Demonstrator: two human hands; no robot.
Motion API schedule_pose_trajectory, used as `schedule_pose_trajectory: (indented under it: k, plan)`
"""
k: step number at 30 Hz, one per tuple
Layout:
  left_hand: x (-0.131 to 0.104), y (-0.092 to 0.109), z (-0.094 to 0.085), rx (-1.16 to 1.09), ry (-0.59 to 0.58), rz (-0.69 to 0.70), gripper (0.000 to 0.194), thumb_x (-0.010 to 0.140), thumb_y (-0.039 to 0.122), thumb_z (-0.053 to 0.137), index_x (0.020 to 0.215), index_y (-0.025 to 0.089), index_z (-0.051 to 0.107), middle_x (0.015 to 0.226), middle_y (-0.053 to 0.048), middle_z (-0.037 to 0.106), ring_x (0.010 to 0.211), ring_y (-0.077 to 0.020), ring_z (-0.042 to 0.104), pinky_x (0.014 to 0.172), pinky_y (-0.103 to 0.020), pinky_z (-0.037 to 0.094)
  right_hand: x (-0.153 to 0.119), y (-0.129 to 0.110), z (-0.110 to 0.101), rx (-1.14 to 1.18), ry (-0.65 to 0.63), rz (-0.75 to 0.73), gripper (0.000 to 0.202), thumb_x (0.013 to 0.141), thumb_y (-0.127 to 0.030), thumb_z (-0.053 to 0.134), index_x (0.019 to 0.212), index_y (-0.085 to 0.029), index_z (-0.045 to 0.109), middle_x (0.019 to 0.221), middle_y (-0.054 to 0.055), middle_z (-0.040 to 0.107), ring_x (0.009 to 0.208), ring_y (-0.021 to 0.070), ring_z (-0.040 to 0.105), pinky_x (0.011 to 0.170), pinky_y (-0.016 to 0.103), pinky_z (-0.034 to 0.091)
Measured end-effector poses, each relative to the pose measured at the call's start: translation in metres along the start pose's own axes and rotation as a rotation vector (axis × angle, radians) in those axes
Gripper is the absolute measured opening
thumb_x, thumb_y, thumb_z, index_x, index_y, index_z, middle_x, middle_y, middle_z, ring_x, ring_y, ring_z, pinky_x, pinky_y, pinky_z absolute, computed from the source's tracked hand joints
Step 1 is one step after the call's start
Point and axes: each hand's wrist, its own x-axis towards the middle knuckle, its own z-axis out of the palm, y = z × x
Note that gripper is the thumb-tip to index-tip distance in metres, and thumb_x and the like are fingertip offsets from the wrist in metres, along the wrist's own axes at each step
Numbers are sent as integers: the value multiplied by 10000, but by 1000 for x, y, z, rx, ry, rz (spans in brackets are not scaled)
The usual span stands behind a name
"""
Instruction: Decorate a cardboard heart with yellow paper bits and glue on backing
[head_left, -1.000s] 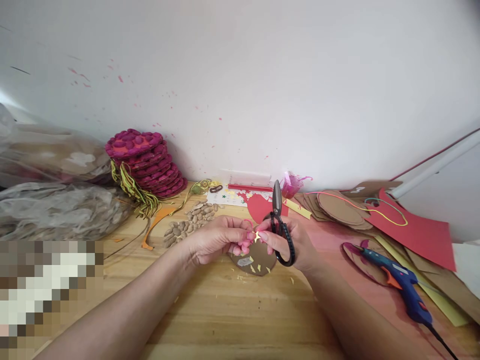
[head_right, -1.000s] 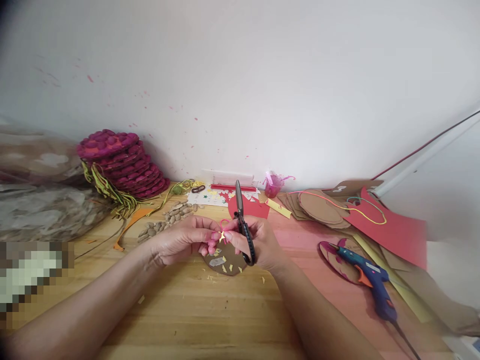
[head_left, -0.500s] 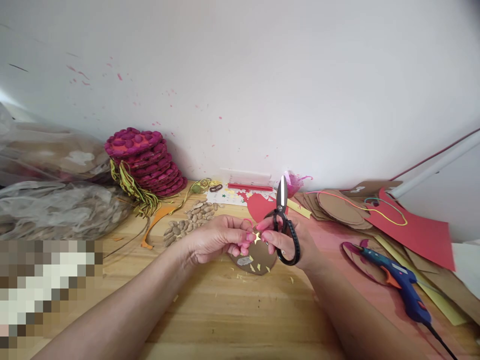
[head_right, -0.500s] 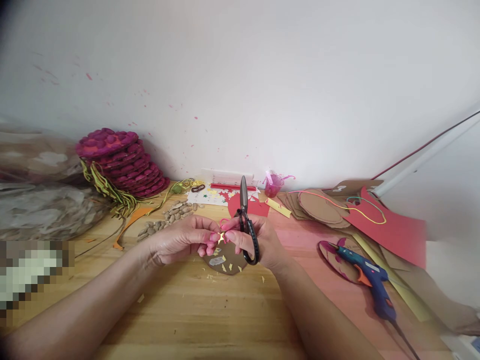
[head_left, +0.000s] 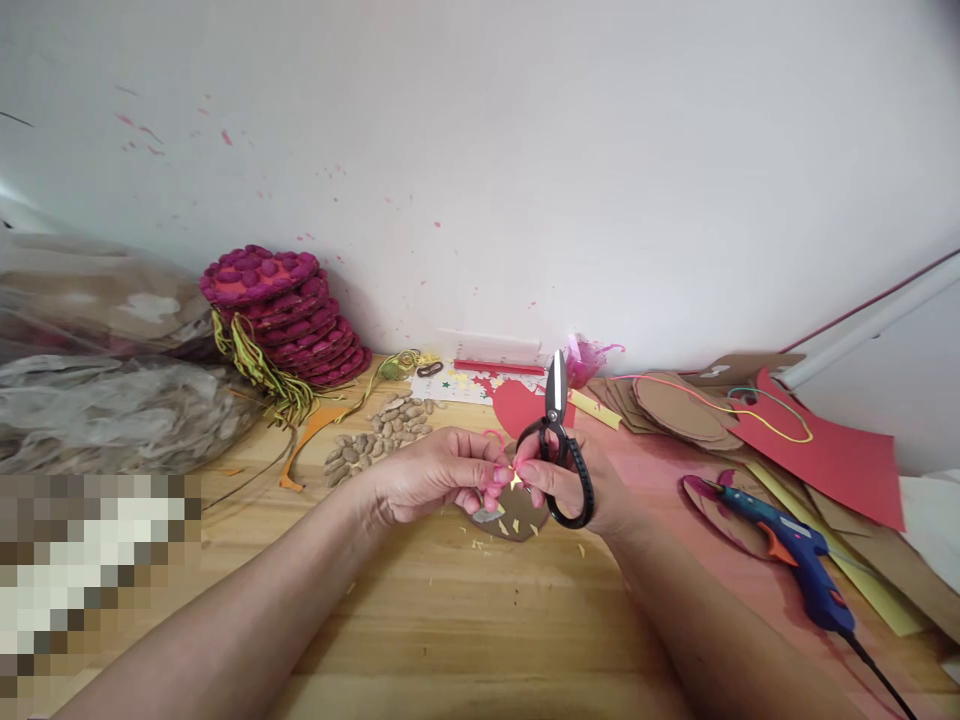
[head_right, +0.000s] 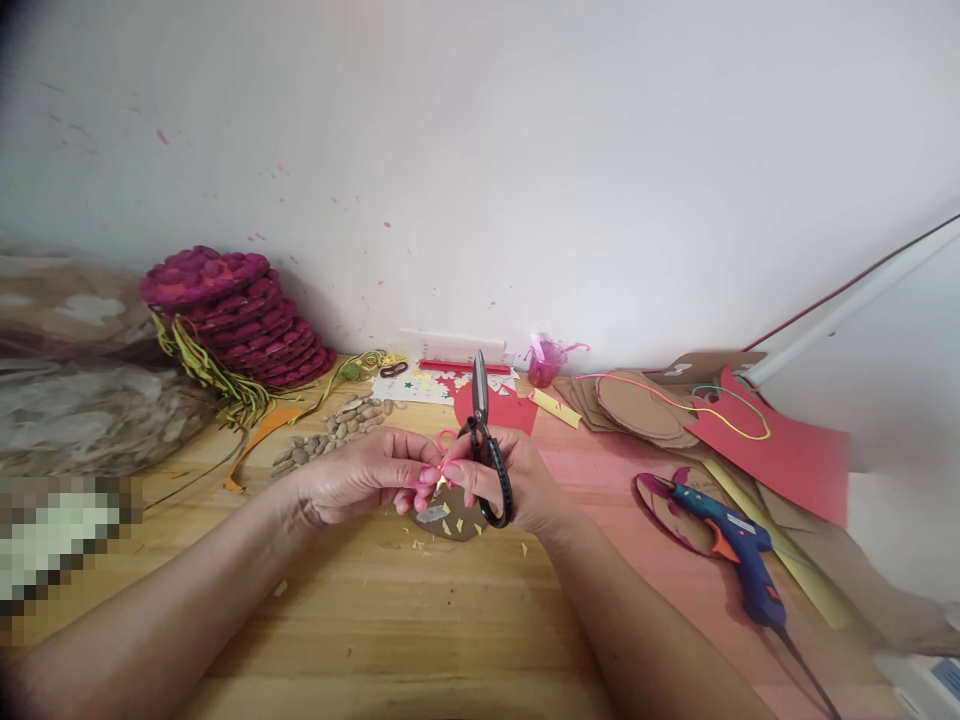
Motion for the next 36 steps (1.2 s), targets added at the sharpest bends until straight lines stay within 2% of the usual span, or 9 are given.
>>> schedule_pose_trajectory:
  k: [6, 10, 13, 16, 21, 26, 36]
  plan:
    - [1, 2, 0, 87, 84, 63, 233, 745, 326, 748, 786, 112, 667, 645, -16, 603, 568, -70, 521, 523, -174, 363, 3, -8, 3, -39, 132, -14, 221, 742, -364, 754, 767, -172, 648, 600, -29, 603, 440, 79, 534, 424, 203, 377]
    - [2, 4, -1, 167, 209, 174, 259, 736, 360, 750, 785, 117, 676, 648, -20, 623, 559, -77, 511, 528, -190, 371, 5, -14, 3, -10, 226, -8, 263, 740, -421, 743, 738, -178, 645, 636, -14, 626, 443, 82, 520, 447, 228, 397]
    - [3, 5, 2, 208, 307, 274, 259, 728, 363, 759, 758, 129, 652, 646, -9, 632, 568, -78, 518, 556, -195, 388, 5, -13, 2, -3, 242, 48, 266, 736, -423, 748, 809, -180, 668, 653, -12, 635, 445, 88, 532, 427, 226, 373]
    - [4, 5, 5, 248, 353, 355, 261, 734, 361, 756, 750, 134, 629, 649, 7, 624, 583, -79, 529, 586, -199, 400, 5, -8, 3, -26, 223, 79, 273, 725, -410, 759, 844, -176, 686, 670, -8, 641, 439, 87, 540, 398, 216, 338]
    - [4, 1, 6, 277, 341, 387, 239, 764, 351, 731, 776, 137, 626, 716, -4, 651, 640, -91, 561, 627, -206, 422, 4, -2, 6, -15, 223, 105, 262, 668, -355, 804, 815, -172, 686, 642, -17, 640, 439, 85, 539, 399, 202, 339]
    - [6, -1, 8, 278, 325, 373, 225, 794, 346, 701, 785, 137, 618, 777, -41, 694, 680, -112, 593, 673, -233, 455, 4, 0, 8, -25, 259, 108, 222, 687, -340, 784, 767, -172, 662, 638, -20, 639, 432, 84, 535, 399, 199, 342]
    - [5, -1, 6, 223, 310, 285, 269, 743, 357, 745, 875, 138, 660, 749, -29, 682, 628, -100, 579, 608, -215, 436, 6, 3, 6, -48, 284, 126, 213, 685, -332, 771, 748, -170, 647, 617, -23, 625, 420, 78, 525, 394, 191, 353]
